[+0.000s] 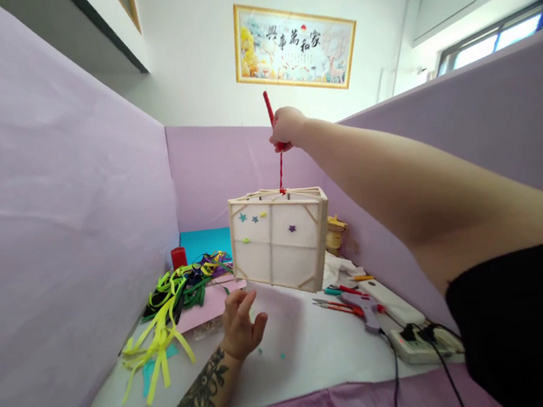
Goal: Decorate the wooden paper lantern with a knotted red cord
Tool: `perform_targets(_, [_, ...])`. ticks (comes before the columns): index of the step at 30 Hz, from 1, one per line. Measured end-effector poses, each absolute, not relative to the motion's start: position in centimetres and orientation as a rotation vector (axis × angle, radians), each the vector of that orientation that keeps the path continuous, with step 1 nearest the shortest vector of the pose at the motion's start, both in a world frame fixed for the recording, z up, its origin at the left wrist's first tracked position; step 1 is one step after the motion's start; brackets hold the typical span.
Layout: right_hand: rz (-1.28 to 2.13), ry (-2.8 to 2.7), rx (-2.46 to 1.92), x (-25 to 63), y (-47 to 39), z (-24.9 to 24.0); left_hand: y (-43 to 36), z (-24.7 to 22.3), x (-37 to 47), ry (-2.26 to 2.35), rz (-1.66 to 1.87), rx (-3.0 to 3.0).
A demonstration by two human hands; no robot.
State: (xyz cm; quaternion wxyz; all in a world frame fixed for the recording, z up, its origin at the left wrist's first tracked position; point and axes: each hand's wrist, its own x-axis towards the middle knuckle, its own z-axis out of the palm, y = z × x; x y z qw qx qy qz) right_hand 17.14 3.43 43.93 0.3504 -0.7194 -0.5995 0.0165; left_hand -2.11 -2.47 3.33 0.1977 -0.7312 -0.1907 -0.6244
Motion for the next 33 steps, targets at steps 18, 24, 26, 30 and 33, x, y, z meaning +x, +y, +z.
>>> perform_targets(18, [-0.060, -1.550, -1.909, 17.0, 2.2, 43.8, -2.4, 3.4, -2.0, -0.579, -1.772, -2.080])
perform_targets(24, [-0.092, -1.554, -1.908, 17.1, 2.4, 44.1, -2.6, 3.6, -1.9, -0.584, -1.714, -2.143])
perform_targets(26, [-0.116, -1.553, -1.896, 17.1, 2.5, 44.3, -2.5, 3.5, -1.9, -0.634, -1.710, -2.171])
perform_targets(30, [-0.130, -1.568, -1.876, 17.0, 2.3, 44.8, -1.9, 3.1, -1.8, -0.816, -1.752, -2.190])
perform_targets(33, [-0.147, -1.583, -1.869, 17.0, 2.1, 45.2, -1.4, 2.9, -1.8, -0.851, -1.814, -2.155])
